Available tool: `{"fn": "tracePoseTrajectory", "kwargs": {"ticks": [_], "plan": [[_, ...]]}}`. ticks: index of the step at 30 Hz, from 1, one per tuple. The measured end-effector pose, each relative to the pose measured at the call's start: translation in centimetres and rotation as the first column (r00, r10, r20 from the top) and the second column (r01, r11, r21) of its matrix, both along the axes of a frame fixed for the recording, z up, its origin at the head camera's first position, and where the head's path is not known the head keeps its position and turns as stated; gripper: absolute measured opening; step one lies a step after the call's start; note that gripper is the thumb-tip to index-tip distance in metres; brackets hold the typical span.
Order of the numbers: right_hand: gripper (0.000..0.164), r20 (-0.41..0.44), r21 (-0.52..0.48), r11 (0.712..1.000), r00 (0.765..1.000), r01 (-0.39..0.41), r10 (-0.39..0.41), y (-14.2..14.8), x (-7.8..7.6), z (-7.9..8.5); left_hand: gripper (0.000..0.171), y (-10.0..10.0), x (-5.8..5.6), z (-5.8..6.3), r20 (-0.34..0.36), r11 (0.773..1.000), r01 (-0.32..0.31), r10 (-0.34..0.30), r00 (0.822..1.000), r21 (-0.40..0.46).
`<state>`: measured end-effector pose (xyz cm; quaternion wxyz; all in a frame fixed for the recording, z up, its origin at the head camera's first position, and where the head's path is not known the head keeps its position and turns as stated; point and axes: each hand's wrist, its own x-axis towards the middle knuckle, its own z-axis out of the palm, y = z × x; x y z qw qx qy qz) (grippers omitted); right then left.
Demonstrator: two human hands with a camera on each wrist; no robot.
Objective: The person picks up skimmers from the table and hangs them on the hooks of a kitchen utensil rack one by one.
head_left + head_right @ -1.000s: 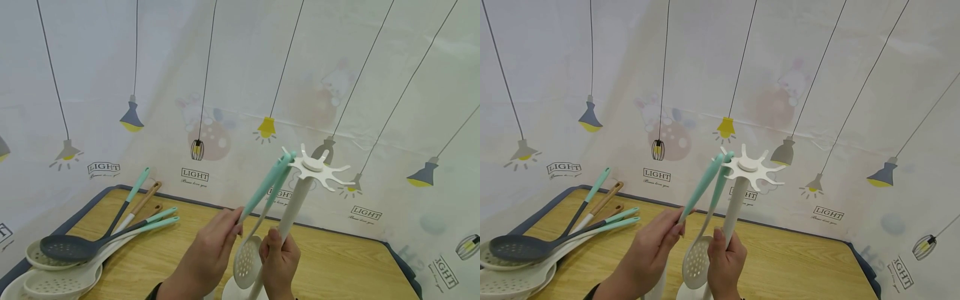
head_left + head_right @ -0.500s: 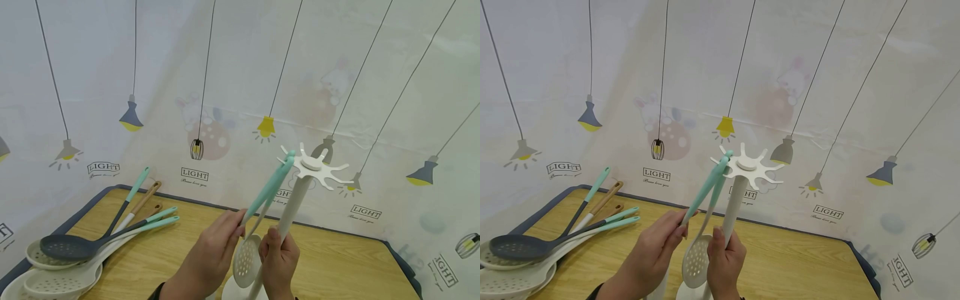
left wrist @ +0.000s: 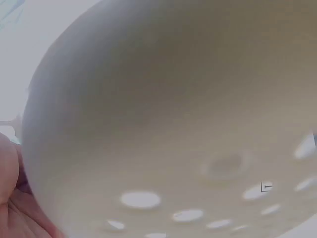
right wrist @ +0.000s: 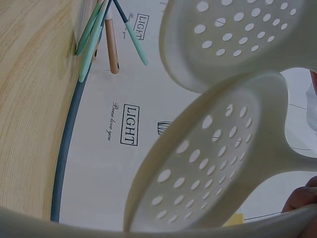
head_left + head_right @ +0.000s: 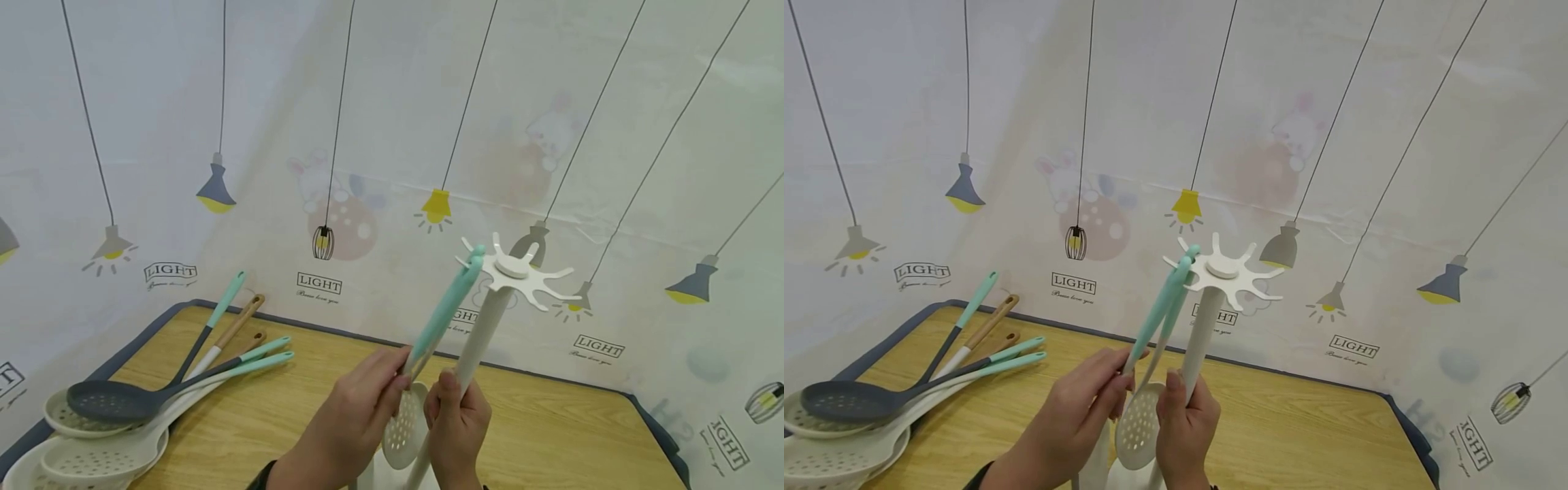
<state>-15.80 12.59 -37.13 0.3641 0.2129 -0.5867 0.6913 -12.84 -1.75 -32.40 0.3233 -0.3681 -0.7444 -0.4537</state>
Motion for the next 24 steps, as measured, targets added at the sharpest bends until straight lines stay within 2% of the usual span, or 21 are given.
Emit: {"fn": "tracePoseTrajectory", "kwargs": {"ticks": [5,9,15,24], "plan": [[0.040,0.008,0.009,1.000,1.000,0.004,-0.004,0.0,0.0,-0.1,0.023,0.1,0.1,0.0,0.018,1.000,0.021,-0.021,1.000,-0.003],[0.036,-0.030,0.002,1.000,0.999,-0.019,0.019,0.1,-0.3,-0.2,0.020,0.1,0.1,0.0,0.041,0.999,0.031,-0.030,0.999,-0.012],[0.031,-0.089,-0.006,0.998,0.994,-0.062,0.061,0.3,-0.7,-0.4,0.022,0.3,0.1,0.0,0.076,0.999,0.001,0.003,0.997,-0.055],[0.029,-0.087,0.015,0.999,0.995,-0.050,0.051,0.4,-0.6,-1.1,0.025,0.2,0.2,-0.3,0.123,0.995,-0.012,0.024,0.992,-0.098]]}}
